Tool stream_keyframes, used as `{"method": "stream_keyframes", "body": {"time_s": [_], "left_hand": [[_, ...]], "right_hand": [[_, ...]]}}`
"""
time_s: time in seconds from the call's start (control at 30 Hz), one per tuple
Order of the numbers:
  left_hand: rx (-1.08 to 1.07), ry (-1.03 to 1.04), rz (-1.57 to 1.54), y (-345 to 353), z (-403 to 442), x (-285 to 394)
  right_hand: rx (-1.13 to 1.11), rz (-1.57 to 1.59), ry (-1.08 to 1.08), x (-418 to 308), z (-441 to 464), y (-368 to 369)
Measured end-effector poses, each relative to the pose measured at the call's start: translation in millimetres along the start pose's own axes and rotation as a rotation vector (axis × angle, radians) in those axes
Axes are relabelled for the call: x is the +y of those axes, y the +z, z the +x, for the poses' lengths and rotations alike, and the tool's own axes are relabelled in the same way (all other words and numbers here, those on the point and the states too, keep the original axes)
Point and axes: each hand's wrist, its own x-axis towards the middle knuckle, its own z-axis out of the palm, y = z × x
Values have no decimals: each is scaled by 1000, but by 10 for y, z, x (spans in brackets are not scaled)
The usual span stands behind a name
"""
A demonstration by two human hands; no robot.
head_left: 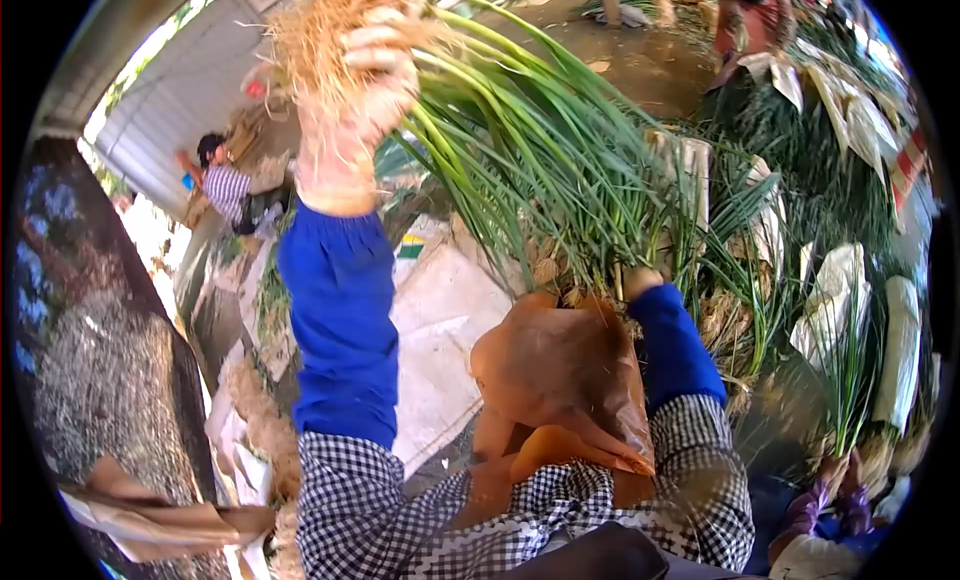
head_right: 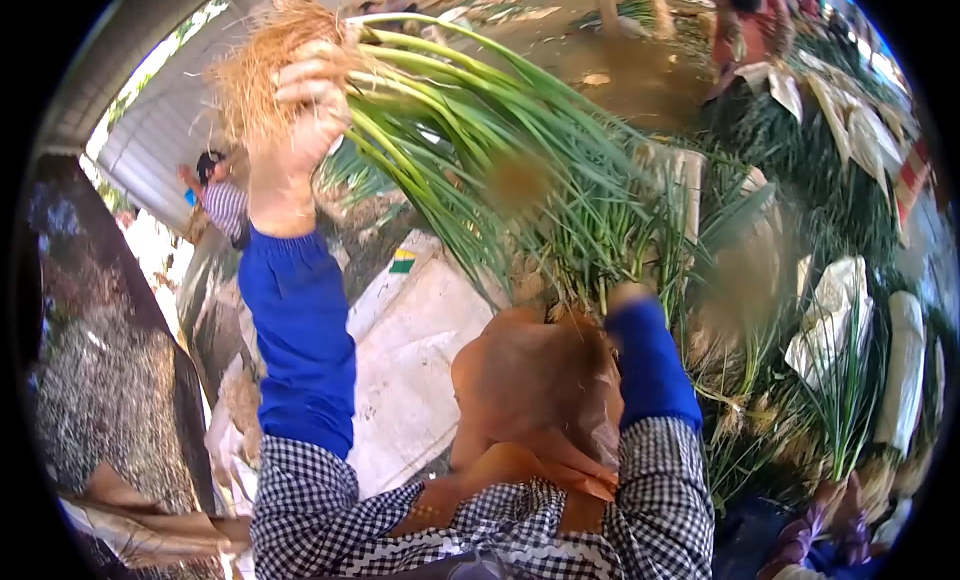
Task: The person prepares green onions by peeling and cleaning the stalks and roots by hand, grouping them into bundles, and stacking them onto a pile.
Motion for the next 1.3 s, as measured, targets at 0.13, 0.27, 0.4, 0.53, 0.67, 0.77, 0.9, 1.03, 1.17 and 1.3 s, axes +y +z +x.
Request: {"method": "stream_keyframes", "body": {"time_s": [0.13, 0.27, 0.4, 0.53, 0.67, 0.77, 0.9, 1.03, 1.17, 1.3], "left_hand": [[-84, 60, 338, -369, -269, 1066], [-20, 334, 349, -260, -901, 1097], [102, 280, 555, -545, -1819, 1131], [642, 440, 904, -1565, -3369, 825], [1200, 175, 759, -2729, -4908, -197], [1182, -6, 317, -3259, -5546, -1219], [1253, 283, -591, -3676, -5896, -1878], [1426, 191, -597, -3692, -6020, -2033], [1791, -277, 233, -3873, -6417, -2194], [2100, -929, 1194, -3833, -6423, -2160]], "right_hand": [[263, 108, -151, 248, -599, 231], [509, 168, -143, 465, -827, 17], [654, 95, -192, 341, -1195, -454], [640, -9, -136, 589, -1465, -226], [582, 43, -149, 853, -1882, 103], [425, 8, 18, 958, -2279, 368], [261, -2, 90, 987, -2647, 510], [204, 169, 80, 1189, -2927, 729], [227, 111, 192, 1256, -3118, 1029], [207, -203, 188, 1595, -3112, 1286]]}}
